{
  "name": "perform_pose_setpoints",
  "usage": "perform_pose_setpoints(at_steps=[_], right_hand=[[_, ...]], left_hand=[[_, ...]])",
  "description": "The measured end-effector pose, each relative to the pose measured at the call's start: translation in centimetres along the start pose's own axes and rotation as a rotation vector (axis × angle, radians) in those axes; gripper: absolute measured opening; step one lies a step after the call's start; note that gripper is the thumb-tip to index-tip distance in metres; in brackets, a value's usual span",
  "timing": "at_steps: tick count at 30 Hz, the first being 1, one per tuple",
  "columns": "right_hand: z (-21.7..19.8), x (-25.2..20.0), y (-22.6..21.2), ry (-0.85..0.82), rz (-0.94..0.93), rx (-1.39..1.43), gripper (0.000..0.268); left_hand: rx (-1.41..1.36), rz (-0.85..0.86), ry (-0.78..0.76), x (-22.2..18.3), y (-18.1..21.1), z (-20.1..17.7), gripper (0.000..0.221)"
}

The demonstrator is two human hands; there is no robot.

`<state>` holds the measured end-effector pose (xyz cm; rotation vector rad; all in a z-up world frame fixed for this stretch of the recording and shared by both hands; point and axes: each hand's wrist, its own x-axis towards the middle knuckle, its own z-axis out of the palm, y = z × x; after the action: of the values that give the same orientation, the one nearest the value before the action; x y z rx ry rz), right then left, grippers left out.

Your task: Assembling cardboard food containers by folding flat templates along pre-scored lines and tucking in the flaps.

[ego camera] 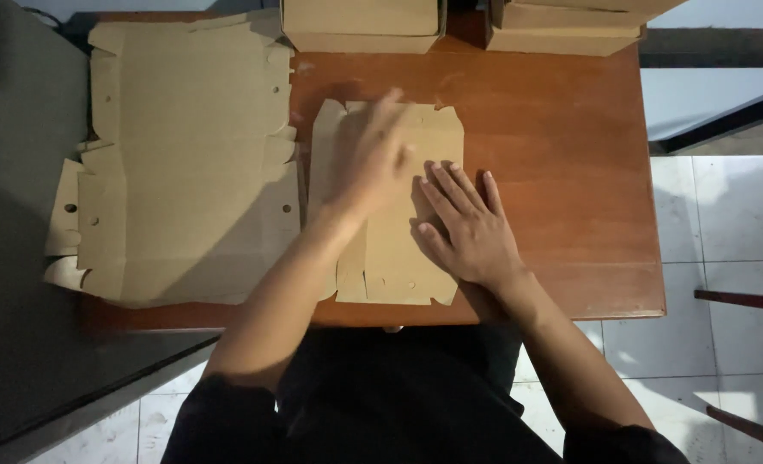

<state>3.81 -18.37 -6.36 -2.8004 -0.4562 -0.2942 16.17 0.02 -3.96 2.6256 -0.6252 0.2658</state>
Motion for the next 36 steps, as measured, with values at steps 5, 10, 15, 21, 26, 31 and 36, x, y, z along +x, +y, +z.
perform_pose_setpoints(at_steps=[5, 10, 15, 21, 26, 31, 36], right_hand=[[0.4, 0.1, 0.6, -0.029, 0.052, -0.015, 0.069], [1.8, 3.2, 2.2, 0.084, 0.090, -0.110, 0.063], [3.7, 6.7, 4.8, 0.080, 0.142, -0.200, 0.071], [-0.5, 0.7, 0.6, 0.000, 0.026, -0.218, 0.075], [-4.0, -6.5, -3.3, -0.112, 0.009, -0.146, 0.080], [-4.6, -10.1, -4.5, -0.141, -0.004, -0.148, 0.082], [-4.0, -9.0, -3.7, -0.121, 0.002, -0.179, 0.072]], left_hand=[[0.039, 0.119, -0.228, -0.6, 1.2, 2.4, 0.052], [0.099, 0.068, -0.390, -0.2, 1.8, 0.8, 0.057], [0.321, 0.062, -0.498, 0.1, 2.6, -1.1, 0.060], [0.275, 0.036, -0.509, 0.4, 2.5, -1.4, 0.059], [0.237, 0.029, -0.518, 0.4, 2.5, -1.1, 0.059], [0.257, 0.056, -0.519, 0.2, 2.6, -1.1, 0.059], [0.241, 0.035, -0.529, 0.5, 2.6, -1.1, 0.058]])
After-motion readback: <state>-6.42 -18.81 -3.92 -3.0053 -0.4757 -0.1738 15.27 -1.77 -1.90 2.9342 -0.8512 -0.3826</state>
